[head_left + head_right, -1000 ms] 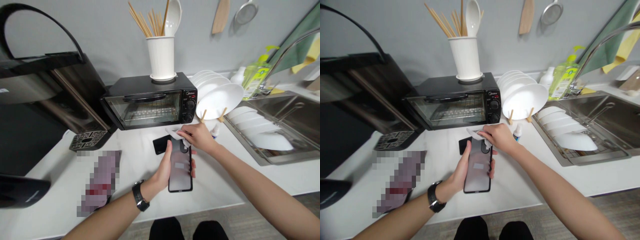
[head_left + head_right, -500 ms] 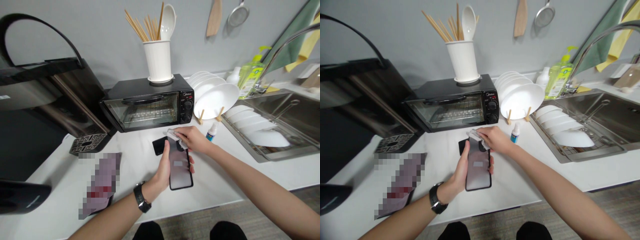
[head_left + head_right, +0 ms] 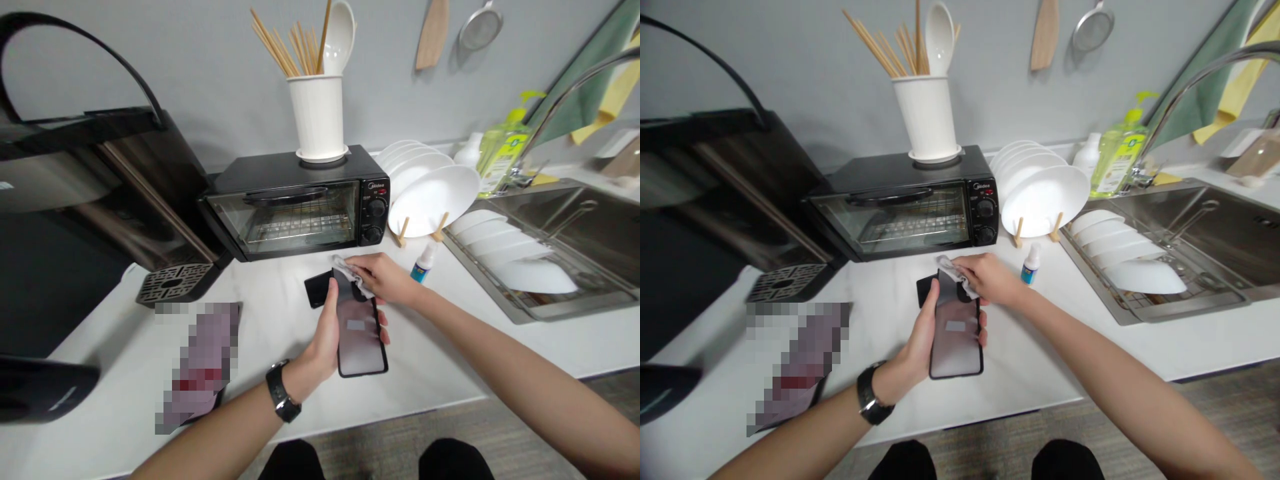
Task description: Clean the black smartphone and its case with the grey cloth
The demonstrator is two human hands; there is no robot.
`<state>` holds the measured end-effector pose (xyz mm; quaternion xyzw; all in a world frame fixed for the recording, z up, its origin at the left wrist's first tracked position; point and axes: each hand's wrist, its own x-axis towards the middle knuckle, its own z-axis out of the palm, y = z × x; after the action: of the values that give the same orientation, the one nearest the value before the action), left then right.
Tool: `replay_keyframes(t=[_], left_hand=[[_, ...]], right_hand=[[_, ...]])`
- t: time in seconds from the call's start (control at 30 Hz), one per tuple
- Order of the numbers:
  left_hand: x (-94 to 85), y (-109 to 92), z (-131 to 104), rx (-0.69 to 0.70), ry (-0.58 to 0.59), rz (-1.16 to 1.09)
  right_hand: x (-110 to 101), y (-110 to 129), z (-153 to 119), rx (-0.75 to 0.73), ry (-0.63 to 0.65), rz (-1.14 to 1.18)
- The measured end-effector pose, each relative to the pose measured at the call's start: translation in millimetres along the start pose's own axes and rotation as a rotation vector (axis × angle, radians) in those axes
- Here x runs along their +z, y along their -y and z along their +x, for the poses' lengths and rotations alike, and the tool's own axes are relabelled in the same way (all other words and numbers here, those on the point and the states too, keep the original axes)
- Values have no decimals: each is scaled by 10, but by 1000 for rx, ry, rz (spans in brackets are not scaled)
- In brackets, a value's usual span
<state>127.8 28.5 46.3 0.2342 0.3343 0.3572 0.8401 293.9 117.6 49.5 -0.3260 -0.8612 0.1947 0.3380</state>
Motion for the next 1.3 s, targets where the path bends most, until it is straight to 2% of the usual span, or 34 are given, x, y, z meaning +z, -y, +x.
replay_keyframes(t=[0.1,0.17,0.27,0.37,0.43,0.5,0.6,0.73,0.9,1.0,1.1,1.2,1.3], left_hand=[[-3,5,-3,21,0,-6],[-14,26,1,-21,71,8],[-25,57,6,-81,161,33],[-9,54,-6,-63,127,35],[12,36,-21,-16,70,22],[24,23,-30,23,42,13],[11,33,-22,12,91,25],[-26,78,8,-14,161,91],[-29,56,12,71,16,55],[-37,30,11,113,-21,55],[-60,28,23,46,78,58],[-71,35,36,-42,181,62],[-45,18,26,-64,151,61]], right_hand=[[5,-16,4,-20,21,118],[-3,-50,-8,41,-22,135],[-17,-73,-26,119,-94,37],[-20,-18,-19,57,-40,-23],[-15,36,-6,-7,28,29],[-11,67,2,-31,36,103],[-20,47,-5,13,-43,143],[-42,2,-22,85,-165,14],[-15,46,-10,-72,-72,-14],[2,33,-10,-99,-89,57],[-24,-13,-25,-5,-116,53],[-60,-38,-37,61,-169,-95],[-57,-26,-32,35,-153,-214]])
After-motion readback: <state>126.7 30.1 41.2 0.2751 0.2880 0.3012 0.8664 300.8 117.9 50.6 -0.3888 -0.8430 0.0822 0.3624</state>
